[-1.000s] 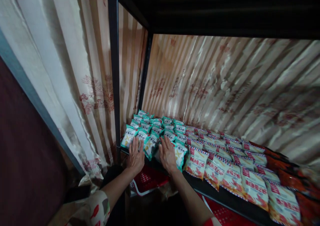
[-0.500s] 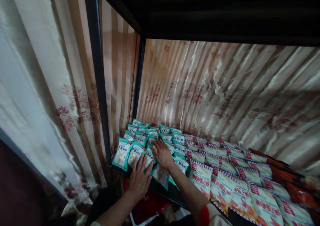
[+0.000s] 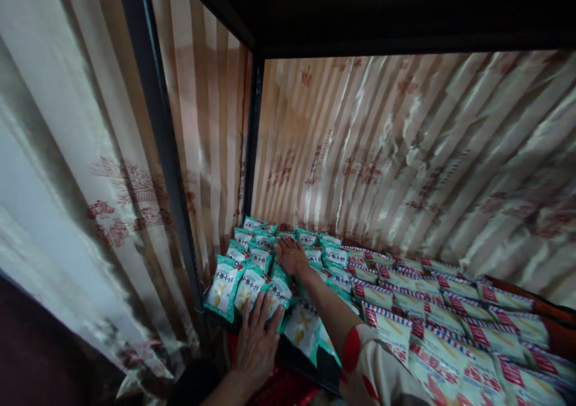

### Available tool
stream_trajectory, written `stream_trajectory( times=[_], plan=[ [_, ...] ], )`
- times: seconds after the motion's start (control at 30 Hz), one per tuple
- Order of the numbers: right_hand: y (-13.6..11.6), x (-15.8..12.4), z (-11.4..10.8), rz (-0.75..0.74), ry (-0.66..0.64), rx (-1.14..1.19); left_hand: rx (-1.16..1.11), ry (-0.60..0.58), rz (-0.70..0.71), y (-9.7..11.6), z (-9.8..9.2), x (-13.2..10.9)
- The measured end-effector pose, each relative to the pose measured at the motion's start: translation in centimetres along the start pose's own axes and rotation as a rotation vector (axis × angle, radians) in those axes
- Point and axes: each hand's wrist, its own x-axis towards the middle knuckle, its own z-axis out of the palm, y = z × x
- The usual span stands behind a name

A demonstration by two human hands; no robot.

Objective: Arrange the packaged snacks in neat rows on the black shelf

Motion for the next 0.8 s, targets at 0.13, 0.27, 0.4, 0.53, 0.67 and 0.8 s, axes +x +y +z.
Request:
stream_trajectory(
  times=[0.13,0.27,0.4,0.53,0.67,0.8],
  plan=[
    [0.0,-0.3,0.1,-0.036,-0.009,-0.011,-0.021,-0.040,-0.027,0.0,0.0,-0.2],
    [0.0,-1.9,-0.3,-0.082,0.050,-0.009,-0.053,-0.050,-0.040,0.3,-0.4,-0.2],
    [-0.3,-4.5,-0.8,-0.195,0.120,0.050,-0.063,-0.048,-0.050,0.6,-1.1,-0.3],
    [-1.3,-8.1,-2.5,-0.244,0.198,0.109,-0.065,0.036,-0.017,1.2,-1.6,0.2],
    [-2.4,-11.6,-6.6,-0.302,0.236,0.199,-0.119,0.245,0.005,1.7,-3.9,3.3],
    [-3.1,-14.3,-12.4,-0.383,0.400,0.268,-0.163,0.416,0.069,2.1,-10.1,8.0]
  ],
)
